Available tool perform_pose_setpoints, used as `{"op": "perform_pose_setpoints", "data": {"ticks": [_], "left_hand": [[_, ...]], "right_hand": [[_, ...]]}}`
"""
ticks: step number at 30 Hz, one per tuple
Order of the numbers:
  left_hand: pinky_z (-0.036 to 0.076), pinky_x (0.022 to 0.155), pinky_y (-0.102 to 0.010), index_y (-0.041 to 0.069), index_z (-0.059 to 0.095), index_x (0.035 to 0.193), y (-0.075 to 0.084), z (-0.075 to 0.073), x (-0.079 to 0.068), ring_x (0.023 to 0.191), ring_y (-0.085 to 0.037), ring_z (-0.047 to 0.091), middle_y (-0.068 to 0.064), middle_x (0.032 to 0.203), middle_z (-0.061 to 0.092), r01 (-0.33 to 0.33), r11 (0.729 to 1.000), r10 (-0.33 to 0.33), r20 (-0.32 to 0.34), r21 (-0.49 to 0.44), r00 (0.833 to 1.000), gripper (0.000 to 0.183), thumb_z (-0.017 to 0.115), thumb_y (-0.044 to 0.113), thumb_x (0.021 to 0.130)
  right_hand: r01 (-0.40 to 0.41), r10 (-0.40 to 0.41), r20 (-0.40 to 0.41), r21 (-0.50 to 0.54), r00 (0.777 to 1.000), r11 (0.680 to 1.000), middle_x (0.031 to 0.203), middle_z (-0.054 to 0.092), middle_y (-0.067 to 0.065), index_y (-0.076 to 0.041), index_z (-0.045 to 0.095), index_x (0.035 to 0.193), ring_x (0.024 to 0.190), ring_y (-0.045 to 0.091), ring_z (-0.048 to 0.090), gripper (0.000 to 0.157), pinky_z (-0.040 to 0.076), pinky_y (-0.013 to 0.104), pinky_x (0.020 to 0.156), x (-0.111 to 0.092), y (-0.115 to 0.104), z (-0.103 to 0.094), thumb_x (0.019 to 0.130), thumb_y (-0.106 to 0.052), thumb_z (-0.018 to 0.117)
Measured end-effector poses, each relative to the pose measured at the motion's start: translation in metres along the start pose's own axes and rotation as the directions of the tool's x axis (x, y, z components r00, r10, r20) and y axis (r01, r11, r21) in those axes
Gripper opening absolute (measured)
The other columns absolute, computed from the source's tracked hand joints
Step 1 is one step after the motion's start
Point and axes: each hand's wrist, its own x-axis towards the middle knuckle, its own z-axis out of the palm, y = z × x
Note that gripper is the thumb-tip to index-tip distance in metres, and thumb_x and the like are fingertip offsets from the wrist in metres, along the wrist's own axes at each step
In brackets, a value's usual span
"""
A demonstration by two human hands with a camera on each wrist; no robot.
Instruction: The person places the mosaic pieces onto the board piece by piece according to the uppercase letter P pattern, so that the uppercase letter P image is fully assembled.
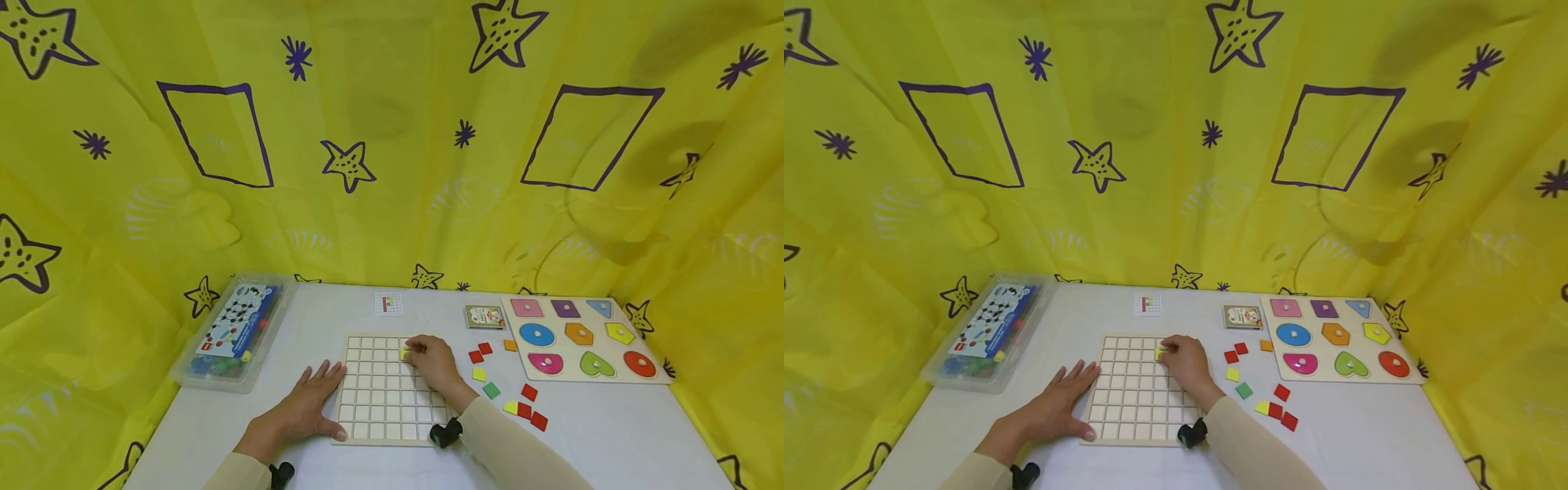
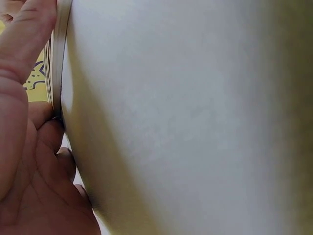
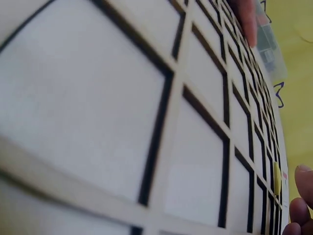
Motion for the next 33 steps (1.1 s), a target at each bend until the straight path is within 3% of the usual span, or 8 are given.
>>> {"op": "perform_pose_setpoints", "data": {"ticks": [5,12,25,33], "left_hand": [[0.004,0.131,-0.066,-0.001,0.031,0.164,0.0,0.0,0.0,0.162,-0.045,0.014,-0.021,0.172,0.028,-0.006,1.0,0.006,-0.003,-0.003,1.0,0.125,0.095,0.048,0.069],[0.003,0.131,-0.066,0.0,0.031,0.164,0.001,-0.001,-0.001,0.162,-0.045,0.014,-0.021,0.172,0.028,0.006,1.0,-0.006,-0.001,-0.005,1.0,0.125,0.095,0.048,0.068],[0.002,0.131,-0.066,0.0,0.03,0.165,0.003,-0.001,-0.003,0.162,-0.044,0.013,-0.02,0.172,0.027,0.015,1.0,-0.015,0.005,-0.022,1.0,0.125,0.095,0.047,0.069],[0.002,0.131,-0.066,0.0,0.031,0.164,0.004,0.0,-0.002,0.163,-0.044,0.012,-0.02,0.172,0.027,0.021,1.0,-0.021,-0.004,-0.023,1.0,0.125,0.096,0.046,0.068]], "right_hand": [[-0.028,0.029,-0.004,0.107,1.0,0.994,0.1,0.07,0.005,-0.004,0.077,0.114,0.089,0.017,0.061,0.021,0.054,0.031,0.08,-0.001,-0.001,-0.007,0.093,-0.008,0.077],[-0.067,0.068,0.004,0.141,0.998,0.988,0.113,0.07,0.008,-0.008,0.075,0.122,0.097,0.022,0.057,0.026,0.052,0.032,0.083,-0.001,-0.003,-0.024,0.097,-0.01,0.074],[-0.015,0.019,-0.036,0.098,0.999,0.995,0.127,0.071,0.02,-0.001,0.072,0.128,0.109,0.029,0.061,0.032,0.052,0.035,0.09,0.001,0.013,-0.074,0.097,-0.007,0.073],[-0.065,0.067,-0.033,0.073,0.997,0.995,0.132,0.068,0.021,-0.001,0.07,0.133,0.112,0.031,0.057,0.034,0.054,0.019,0.078,-0.007,0.035,-0.11,0.1,-0.009,0.07]]}}
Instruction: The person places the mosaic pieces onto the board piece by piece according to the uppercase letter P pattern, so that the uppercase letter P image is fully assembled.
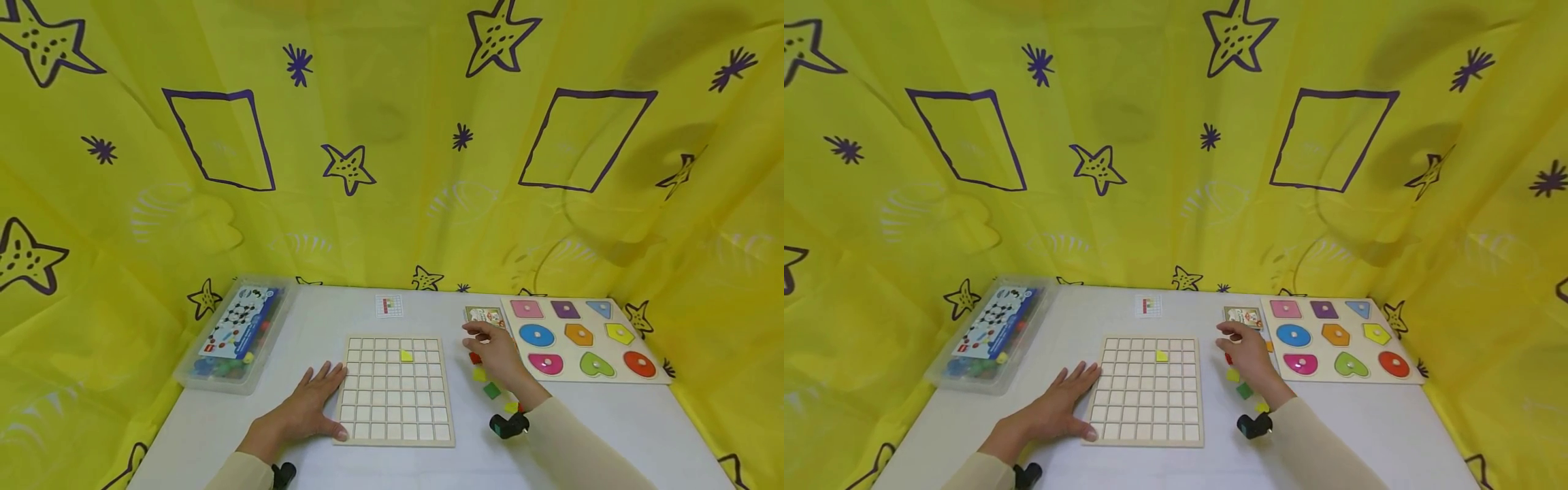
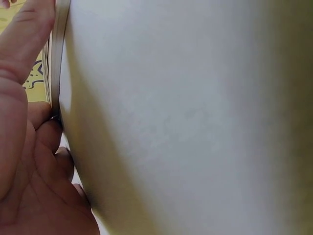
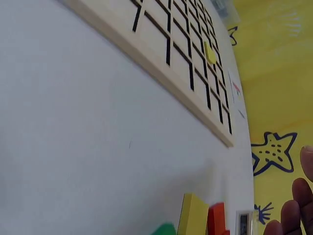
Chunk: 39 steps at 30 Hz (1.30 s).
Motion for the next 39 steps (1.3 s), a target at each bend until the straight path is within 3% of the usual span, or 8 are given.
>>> {"op": "perform_pose_setpoints", "data": {"ticks": [6,12,20,29,34,39], "left_hand": [[0.001,0.132,-0.064,0.001,0.031,0.165,-0.002,0.0,0.003,0.163,-0.043,0.012,-0.02,0.172,0.028,0.0,1.0,0.0,-0.006,0.003,1.0,0.126,0.095,0.049,0.068],[0.002,0.132,-0.064,0.001,0.03,0.165,-0.003,-0.001,0.005,0.162,-0.045,0.013,-0.02,0.172,0.028,-0.018,1.0,0.018,-0.004,0.017,1.0,0.126,0.094,0.051,0.068],[0.002,0.132,-0.064,0.002,0.03,0.165,0.0,-0.002,0.006,0.163,-0.043,0.013,-0.018,0.173,0.027,-0.007,1.0,0.007,0.012,0.026,1.0,0.124,0.094,0.048,0.07],[0.003,0.132,-0.063,0.003,0.03,0.165,0.001,0.002,0.005,0.163,-0.043,0.013,-0.018,0.173,0.027,0.011,1.0,-0.011,0.017,0.021,1.0,0.125,0.095,0.048,0.068],[0.003,0.132,-0.063,0.003,0.03,0.165,0.001,0.003,0.004,0.163,-0.042,0.013,-0.018,0.173,0.027,0.023,1.0,-0.023,0.021,0.017,1.0,0.126,0.094,0.049,0.068],[0.002,0.132,-0.063,0.003,0.029,0.166,0.001,0.003,0.004,0.163,-0.042,0.012,-0.017,0.174,0.026,0.032,0.999,-0.032,0.017,0.018,0.999,0.127,0.094,0.05,0.068]], "right_hand": [[-0.023,0.022,-0.011,-0.074,1.0,0.997,0.134,0.066,0.023,-0.002,0.068,0.135,0.116,0.034,0.057,0.035,0.053,0.019,0.077,0.002,0.02,-0.03,0.101,-0.011,0.069],[-0.036,0.035,-0.004,-0.084,0.999,0.996,0.137,0.063,0.025,-0.001,0.065,0.139,0.119,0.035,0.054,0.039,0.05,0.017,0.08,0.004,0.033,-0.061,0.102,-0.013,0.067],[-0.051,0.057,0.05,-0.11,0.997,0.993,0.14,0.059,0.028,0.001,0.058,0.145,0.116,0.037,0.055,0.045,0.053,0.018,0.081,0.008,0.056,-0.088,0.104,-0.016,0.065],[-0.113,0.126,0.089,-0.143,0.988,0.983,0.126,0.063,0.021,0.0,0.062,0.141,0.108,0.032,0.053,0.044,0.052,0.027,0.081,0.012,0.078,-0.091,0.101,-0.017,0.069],[-0.049,0.068,0.092,-0.198,0.993,0.979,0.127,0.066,0.022,-0.001,0.066,0.137,0.106,0.032,0.056,0.041,0.051,0.035,0.087,0.015,0.083,-0.087,0.099,-0.016,0.07],[-0.013,0.034,0.092,-0.219,0.995,0.976,0.134,0.063,0.026,0.001,0.067,0.135,0.112,0.037,0.056,0.041,0.051,0.052,0.1,0.02,0.085,-0.083,0.098,-0.015,0.072]]}}
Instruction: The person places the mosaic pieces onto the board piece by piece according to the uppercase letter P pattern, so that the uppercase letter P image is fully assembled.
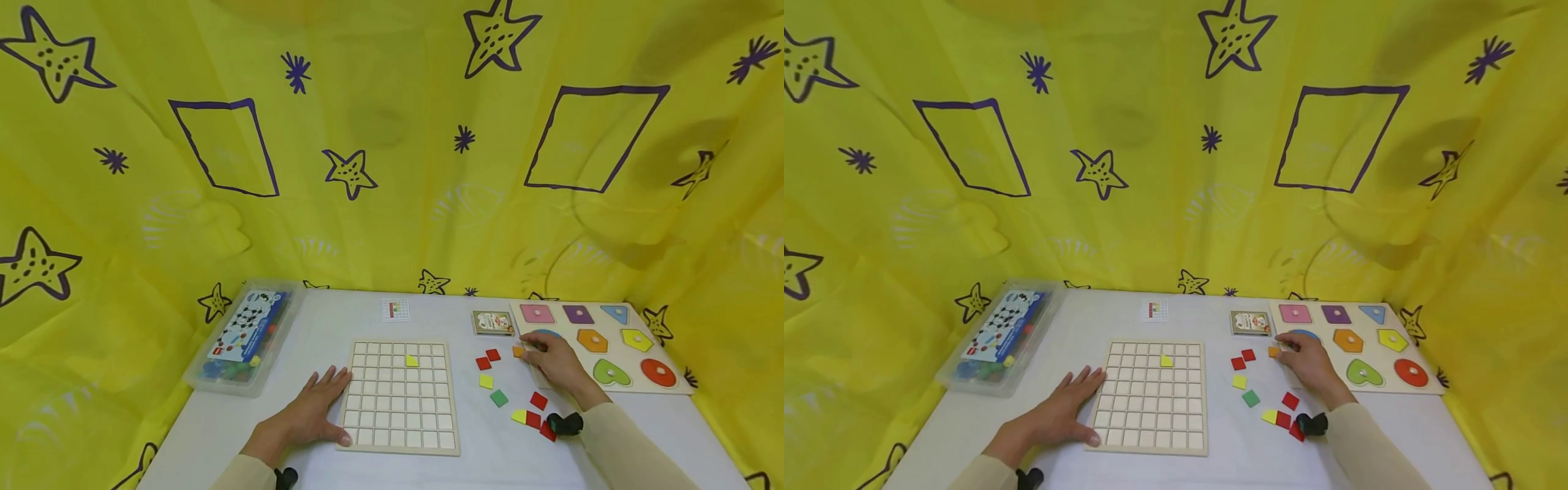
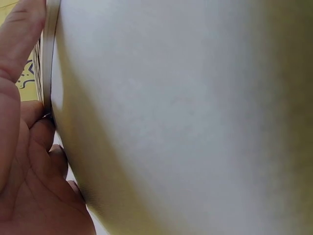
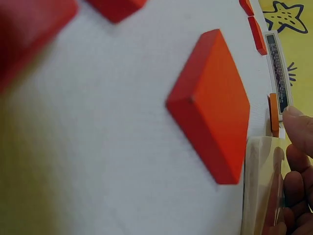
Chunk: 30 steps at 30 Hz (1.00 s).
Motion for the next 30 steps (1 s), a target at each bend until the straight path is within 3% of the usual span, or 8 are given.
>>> {"op": "perform_pose_setpoints", "data": {"ticks": [5,14,22,30], "left_hand": [[0.002,0.132,-0.063,0.003,0.029,0.166,-0.0007,0.0005,-0.0004,0.163,-0.042,0.013,-0.017,0.174,0.026,-0.005,1.0,0.005,-0.003,0.002,1.0,0.127,0.094,0.05,0.068],[0.003,0.133,-0.062,0.005,0.03,0.166,0.0,0.0006,-0.0001,0.164,-0.04,0.013,-0.015,0.174,0.026,0.015,1.0,-0.015,-0.001,0.016,1.0,0.127,0.094,0.051,0.068],[0.003,0.133,-0.062,0.006,0.03,0.166,-0.001,0.0005,-0.0003,0.164,-0.04,0.012,-0.015,0.174,0.026,0.012,1.0,-0.012,-0.001,0.014,1.0,0.126,0.094,0.051,0.068],[0.002,0.133,-0.062,0.005,0.03,0.166,-0.0006,-0.0008,-0.0012,0.164,-0.041,0.013,-0.016,0.174,0.027,-0.002,1.0,0.002,-0.004,-0.001,1.0,0.125,0.094,0.05,0.068]], "right_hand": [[0.008,-0.008,0.003,-0.012,1.0,1.0,0.139,0.059,0.03,0.002,0.068,0.134,0.12,0.044,0.055,0.04,0.046,0.064,0.109,-0.0002,-0.0007,0.0018,0.098,-0.014,0.072],[0.057,-0.06,-0.024,-0.105,0.998,0.993,0.13,0.062,0.027,0.002,0.075,0.12,0.121,0.046,0.052,0.027,0.044,0.067,0.108,-0.0019,-0.0043,0.006,0.095,-0.008,0.073],[0.065,-0.068,-0.015,-0.167,0.998,0.984,0.132,0.059,0.029,0.0,0.076,0.118,0.124,0.05,0.05,0.026,0.043,0.07,0.106,-0.0026,-0.0039,0.0083,0.094,-0.01,0.075],[0.04,-0.043,-0.028,-0.086,0.999,0.996,0.129,0.063,0.024,-0.002,0.073,0.126,0.119,0.043,0.053,0.03,0.048,0.064,0.104,-0.0045,-0.0053,0.0077,0.099,-0.015,0.072]]}}
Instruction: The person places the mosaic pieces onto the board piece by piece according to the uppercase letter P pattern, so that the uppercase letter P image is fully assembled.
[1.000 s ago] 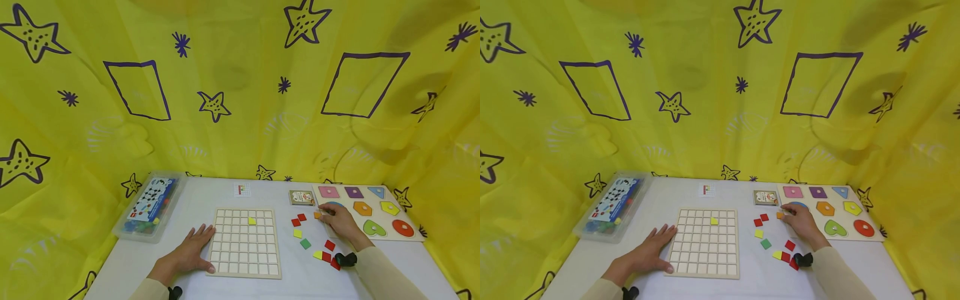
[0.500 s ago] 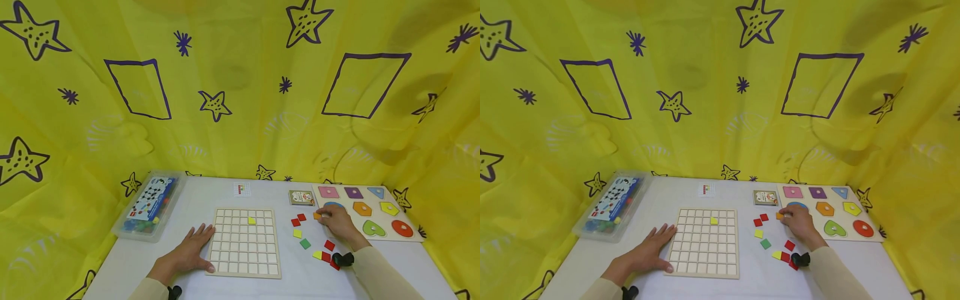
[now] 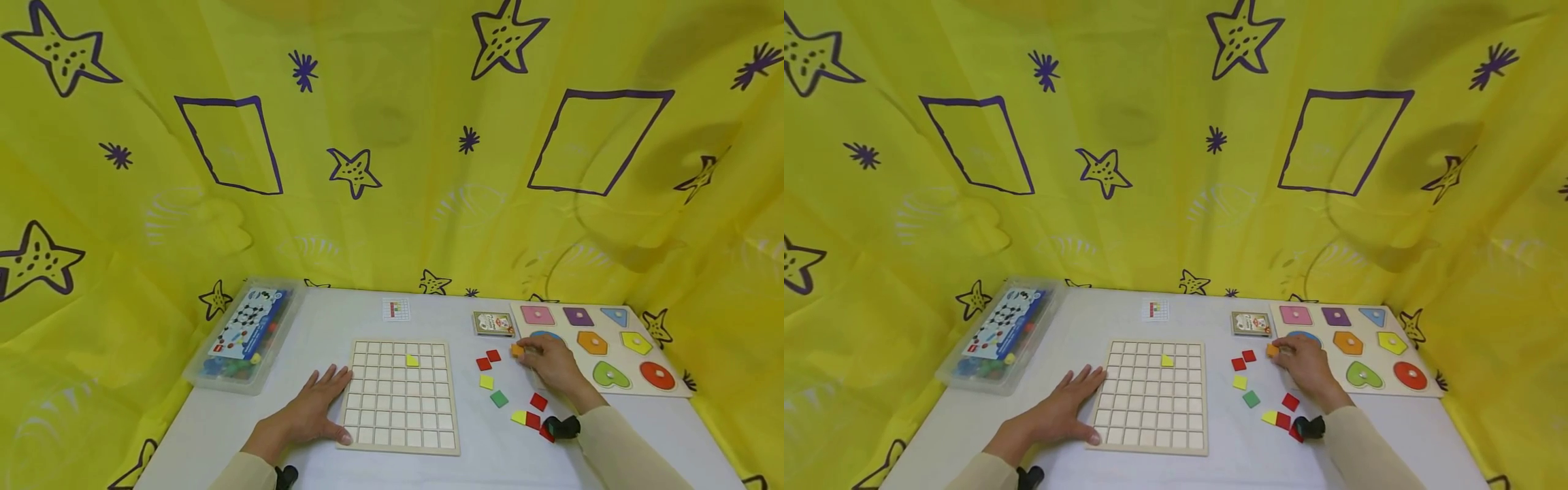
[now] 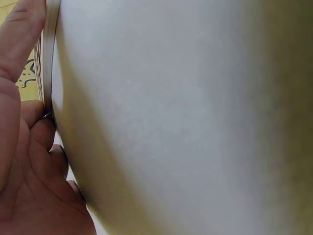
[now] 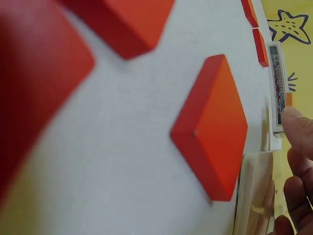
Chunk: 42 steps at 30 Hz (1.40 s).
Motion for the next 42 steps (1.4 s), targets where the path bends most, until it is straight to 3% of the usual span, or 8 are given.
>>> {"op": "perform_pose_setpoints", "data": {"ticks": [4,7,11,16,24,35,42], "left_hand": [[0.002,0.133,-0.062,0.004,0.031,0.166,0.0,-0.001,-0.001,0.163,-0.041,0.013,-0.017,0.173,0.027,-0.002,1.0,0.002,-0.004,0.0,1.0,0.125,0.095,0.048,0.068],[0.002,0.132,-0.063,0.003,0.031,0.165,0.001,-0.001,-0.001,0.163,-0.043,0.013,-0.018,0.173,0.027,-0.009,1.0,0.009,-0.008,0.001,1.0,0.125,0.095,0.047,0.068],[0.003,0.132,-0.064,0.002,0.031,0.165,0.0,0.0,0.0,0.163,-0.043,0.013,-0.019,0.173,0.027,-0.016,1.0,0.016,-0.01,0.004,1.0,0.125,0.095,0.047,0.068],[0.002,0.132,-0.062,0.004,0.031,0.166,0.0,0.0,0.001,0.163,-0.041,0.013,-0.016,0.173,0.027,-0.015,1.0,0.015,-0.012,0.019,1.0,0.125,0.094,0.05,0.069],[0.003,0.132,-0.063,0.004,0.03,0.165,-0.001,0.002,0.002,0.163,-0.042,0.013,-0.016,0.174,0.027,-0.011,1.0,0.011,-0.014,0.021,1.0,0.125,0.094,0.051,0.069],[0.003,0.132,-0.063,0.003,0.03,0.165,0.0,0.002,0.001,0.164,-0.041,0.012,-0.017,0.174,0.026,-0.006,1.0,0.006,-0.01,0.007,1.0,0.125,0.094,0.051,0.068],[0.003,0.132,-0.063,0.002,0.031,0.165,0.002,0.001,0.0,0.164,-0.041,0.013,-0.017,0.173,0.027,-0.004,1.0,0.004,-0.014,0.005,1.0,0.125,0.095,0.048,0.068]], "right_hand": [[-0.043,0.043,0.008,0.068,0.999,0.997,0.122,0.067,0.018,-0.003,0.071,0.13,0.109,0.034,0.057,0.031,0.057,0.042,0.092,-0.002,-0.004,0.001,0.101,-0.013,0.07],[-0.065,0.066,-0.003,0.105,0.998,0.992,0.117,0.068,0.014,-0.003,0.069,0.132,0.104,0.029,0.058,0.031,0.055,0.024,0.083,-0.004,-0.009,0.003,0.101,-0.01,0.068],[-0.066,0.071,-0.03,0.131,0.997,0.989,0.118,0.068,0.016,-0.002,0.067,0.134,0.104,0.029,0.059,0.033,0.054,0.014,0.075,-0.006,-0.016,0.005,0.102,-0.009,0.068],[-0.055,0.067,-0.055,0.202,0.996,0.978,0.123,0.067,0.021,-0.001,0.067,0.136,0.107,0.032,0.06,0.036,0.057,0.015,0.072,-0.007,-0.026,0.01,0.102,-0.008,0.068],[-0.019,0.036,-0.073,0.228,0.997,0.973,0.12,0.07,0.016,-0.006,0.07,0.134,0.111,0.03,0.06,0.033,0.055,0.017,0.076,-0.007,-0.052,0.022,0.102,-0.012,0.069],[-0.034,0.049,-0.023,0.443,0.999,0.896,0.12,0.068,0.013,-0.005,0.071,0.132,0.106,0.024,0.059,0.031,0.058,0.014,0.081,-0.002,-0.082,0.055,0.101,-0.007,0.069],[0.006,0.019,-0.045,0.498,0.999,0.867,0.111,0.073,0.013,0.002,0.073,0.125,0.093,0.013,0.062,0.028,0.055,0.016,0.071,-0.001,-0.103,0.076,0.096,0.001,0.073]]}}
